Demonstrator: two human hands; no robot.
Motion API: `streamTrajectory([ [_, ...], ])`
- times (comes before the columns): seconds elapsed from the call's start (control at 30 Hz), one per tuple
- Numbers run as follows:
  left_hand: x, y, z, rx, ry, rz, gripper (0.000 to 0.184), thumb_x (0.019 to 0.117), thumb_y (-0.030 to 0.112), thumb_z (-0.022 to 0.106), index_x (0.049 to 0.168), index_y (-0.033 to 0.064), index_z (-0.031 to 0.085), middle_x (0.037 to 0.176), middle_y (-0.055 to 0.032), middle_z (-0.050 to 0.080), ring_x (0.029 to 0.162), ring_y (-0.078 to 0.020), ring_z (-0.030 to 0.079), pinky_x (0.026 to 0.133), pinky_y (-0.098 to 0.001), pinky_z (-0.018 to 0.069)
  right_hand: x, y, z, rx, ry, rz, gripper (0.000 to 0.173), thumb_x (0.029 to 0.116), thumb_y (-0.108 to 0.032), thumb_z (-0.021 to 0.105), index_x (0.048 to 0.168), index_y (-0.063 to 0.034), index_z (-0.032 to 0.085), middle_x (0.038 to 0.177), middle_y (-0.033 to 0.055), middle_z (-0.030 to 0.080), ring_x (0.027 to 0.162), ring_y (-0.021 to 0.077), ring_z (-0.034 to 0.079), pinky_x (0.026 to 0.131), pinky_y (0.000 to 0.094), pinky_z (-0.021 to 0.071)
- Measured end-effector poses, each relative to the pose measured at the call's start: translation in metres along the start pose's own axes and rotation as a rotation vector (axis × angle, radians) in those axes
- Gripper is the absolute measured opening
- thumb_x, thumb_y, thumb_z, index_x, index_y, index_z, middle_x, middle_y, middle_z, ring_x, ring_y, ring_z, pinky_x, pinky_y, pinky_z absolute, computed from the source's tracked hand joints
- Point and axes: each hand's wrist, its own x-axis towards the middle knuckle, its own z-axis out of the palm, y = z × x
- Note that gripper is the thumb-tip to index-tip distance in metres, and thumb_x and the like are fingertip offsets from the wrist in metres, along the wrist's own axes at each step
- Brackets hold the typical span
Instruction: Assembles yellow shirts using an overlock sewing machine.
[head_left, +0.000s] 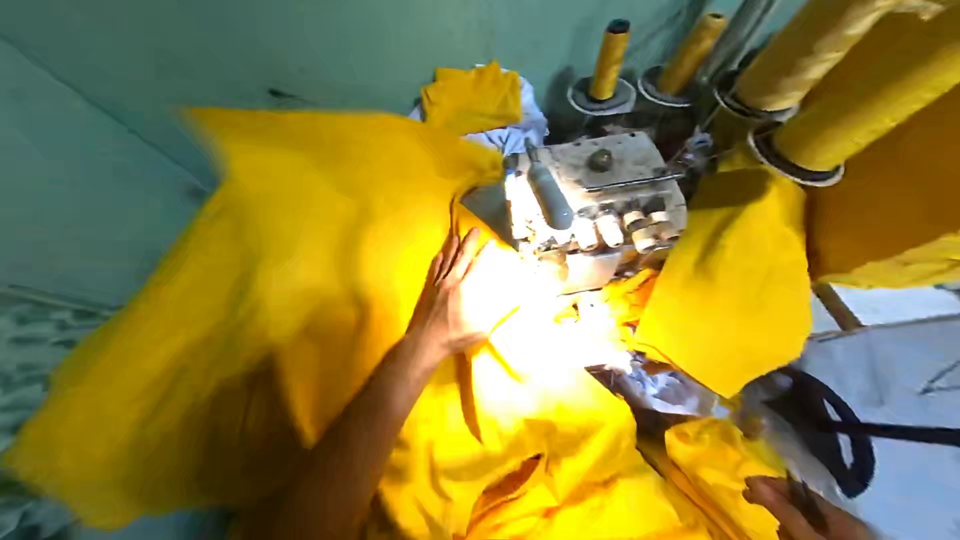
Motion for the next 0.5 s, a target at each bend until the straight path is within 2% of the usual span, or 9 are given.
streamTrajectory([
  [0.07, -0.005, 0.000, 0.008, 0.013, 0.067, 0.140, 0.079, 0.0862, 0.059, 0.065, 0.149, 0.0121, 0.055, 0.163, -0.0105, 0.039, 0.156, -0.0359, 0.023, 0.126, -0.0608, 0.0190, 0.010, -0.030, 0.027, 0.113, 0.121, -0.136, 0.032, 0.1040, -0.026, 0.059, 0.115, 0.0041, 0.066, 0.101, 0.0093, 0.072, 0.070, 0.0069, 0.063, 0.064, 0.0290, 0.0565],
  [0.13, -0.004, 0.006, 0.004, 0.034, 0.109, 0.258, 0.061, 0.0951, 0.053, 0.060, 0.141, 0.0124, 0.063, 0.156, -0.0086, 0.050, 0.154, -0.0336, 0.030, 0.125, -0.0625, 0.0205, 0.031, -0.081, 0.066, 0.195, 0.185, -0.356, 0.027, 0.1014, -0.024, 0.064, 0.114, -0.0002, 0.068, 0.101, 0.0058, 0.072, 0.071, 0.0069, 0.066, 0.063, 0.0278, 0.0586],
  [0.2, -0.002, 0.012, 0.005, 0.056, 0.076, 0.269, 0.061, 0.0980, 0.053, 0.057, 0.144, 0.0136, 0.061, 0.155, -0.0043, 0.052, 0.153, -0.0260, 0.033, 0.126, -0.0611, 0.0215, 0.064, -0.128, 0.111, 0.190, 0.195, -0.582, 0.033, 0.0984, -0.030, 0.069, 0.121, -0.0064, 0.068, 0.109, 0.0028, 0.074, 0.075, 0.0060, 0.067, 0.062, 0.0255, 0.0586],
  [0.23, -0.002, 0.015, 0.007, 0.077, 0.043, 0.245, 0.065, 0.0979, 0.056, 0.055, 0.147, 0.0147, 0.057, 0.157, -0.0033, 0.049, 0.153, -0.0244, 0.032, 0.125, -0.0616, 0.0205, 0.078, -0.148, 0.130, 0.163, 0.173, -0.634, 0.041, 0.0965, -0.035, 0.071, 0.126, -0.0072, 0.066, 0.111, 0.0023, 0.073, 0.077, 0.0057, 0.066, 0.064, 0.0254, 0.0577],
  [0.3, 0.001, 0.021, 0.008, 0.107, -0.007, 0.189, 0.072, 0.0963, 0.063, 0.052, 0.150, 0.0150, 0.054, 0.160, -0.0045, 0.046, 0.154, -0.0263, 0.031, 0.125, -0.0630, 0.0195, 0.098, -0.182, 0.153, 0.133, 0.055, -0.624, 0.050, 0.0933, -0.043, 0.073, 0.130, -0.0102, 0.066, 0.111, -0.0014, 0.073, 0.091, 0.0041, 0.070, 0.078, 0.0262, 0.0618],
  [0.33, 0.005, 0.029, 0.002, 0.115, -0.057, 0.143, 0.073, 0.0950, 0.064, 0.053, 0.148, 0.0142, 0.056, 0.159, -0.0055, 0.047, 0.153, -0.0274, 0.031, 0.125, -0.0617, 0.0197, 0.105, -0.192, 0.160, 0.155, 0.005, -0.612, 0.043, 0.0936, -0.043, 0.073, 0.124, -0.0116, 0.070, 0.103, -0.0031, 0.074, 0.090, 0.0032, 0.070, 0.080, 0.0258, 0.0612],
  [0.4, 0.027, 0.062, -0.024, 0.075, -0.244, -0.020, 0.071, 0.0924, 0.057, 0.062, 0.143, 0.0077, 0.058, 0.154, -0.0114, 0.050, 0.150, -0.0302, 0.036, 0.122, -0.0554, 0.0240, 0.116, -0.201, 0.163, 0.184, -0.015, -0.602, 0.024, 0.0976, -0.037, 0.067, 0.100, -0.0143, 0.075, 0.083, -0.0055, 0.070, 0.074, 0.0013, 0.064, 0.069, 0.0223, 0.0557],
  [0.43, 0.036, 0.071, -0.031, 0.055, -0.280, -0.058, 0.069, 0.0913, 0.054, 0.065, 0.141, 0.0051, 0.059, 0.152, -0.0144, 0.052, 0.148, -0.0324, 0.038, 0.121, -0.0554, 0.0265, 0.119, -0.200, 0.160, 0.184, -0.008, -0.603, 0.023, 0.0991, -0.035, 0.064, 0.094, -0.0148, 0.074, 0.079, -0.0059, 0.067, 0.070, 0.0011, 0.061, 0.065, 0.0216, 0.0532],
  [0.5, 0.031, 0.042, -0.014, 0.078, -0.180, 0.054, 0.072, 0.0912, 0.061, 0.060, 0.142, 0.0104, 0.059, 0.155, -0.0130, 0.049, 0.150, -0.0329, 0.036, 0.121, -0.0633, 0.0246, 0.118, -0.193, 0.147, 0.165, 0.028, -0.639, 0.020, 0.0995, -0.031, 0.064, 0.093, -0.0139, 0.075, 0.080, -0.0048, 0.068, 0.069, 0.0014, 0.061, 0.065, 0.0207, 0.0530],
])
